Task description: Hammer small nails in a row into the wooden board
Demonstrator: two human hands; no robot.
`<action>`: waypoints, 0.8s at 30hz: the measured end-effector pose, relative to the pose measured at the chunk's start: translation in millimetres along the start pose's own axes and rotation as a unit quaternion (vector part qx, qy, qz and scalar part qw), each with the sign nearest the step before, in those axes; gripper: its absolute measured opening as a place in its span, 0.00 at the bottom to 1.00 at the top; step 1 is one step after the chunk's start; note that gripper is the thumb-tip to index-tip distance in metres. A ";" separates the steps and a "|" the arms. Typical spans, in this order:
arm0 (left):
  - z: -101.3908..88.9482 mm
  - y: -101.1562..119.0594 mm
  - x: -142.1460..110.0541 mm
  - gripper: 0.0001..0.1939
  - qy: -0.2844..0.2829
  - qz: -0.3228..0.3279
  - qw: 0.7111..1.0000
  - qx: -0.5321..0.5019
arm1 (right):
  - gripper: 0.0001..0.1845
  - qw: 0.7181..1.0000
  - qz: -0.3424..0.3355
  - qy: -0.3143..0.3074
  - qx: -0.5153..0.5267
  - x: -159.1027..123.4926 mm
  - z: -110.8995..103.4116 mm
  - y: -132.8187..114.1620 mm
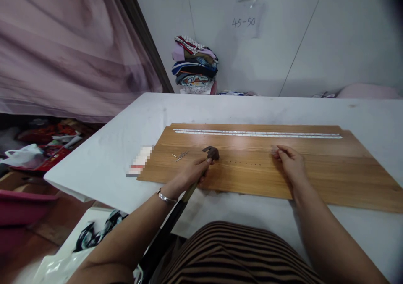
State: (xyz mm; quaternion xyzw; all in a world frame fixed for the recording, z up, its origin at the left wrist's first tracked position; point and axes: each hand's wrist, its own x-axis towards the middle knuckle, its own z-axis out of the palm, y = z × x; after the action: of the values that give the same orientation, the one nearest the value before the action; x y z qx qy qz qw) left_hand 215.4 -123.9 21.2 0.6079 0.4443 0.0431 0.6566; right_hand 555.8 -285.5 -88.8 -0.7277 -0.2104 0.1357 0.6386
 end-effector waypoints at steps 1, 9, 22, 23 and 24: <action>0.1 0.2 -0.1 0.27 0.000 -0.001 1.000 -0.001 | 0.21 1.000 -0.001 -0.001 0.001 -0.1 -0.2 0.0; -1.0 -0.1 0.1 0.24 -0.010 0.015 1.000 0.003 | 0.20 1.000 -0.004 0.005 -0.002 0.2 -0.2 3.3; 0.0 2.7 -2.9 0.28 -0.011 0.010 1.000 -0.003 | 0.22 1.000 0.012 0.002 0.008 -1.4 1.1 -2.2; 0.0 1.3 -1.7 0.28 -0.012 0.007 1.000 -0.003 | 0.22 1.000 0.010 0.003 0.009 -1.5 1.2 -2.7; -0.1 0.0 -0.6 0.28 -0.012 0.004 1.000 -0.002 | 0.22 1.000 0.009 0.003 0.010 -1.4 1.1 -2.9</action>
State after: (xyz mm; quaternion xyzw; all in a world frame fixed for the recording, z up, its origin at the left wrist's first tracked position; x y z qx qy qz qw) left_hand 214.9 -124.2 21.5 0.6091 0.4339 0.0394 0.6626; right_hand 553.7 -285.0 -86.2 -0.7238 -0.2005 0.1411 0.6450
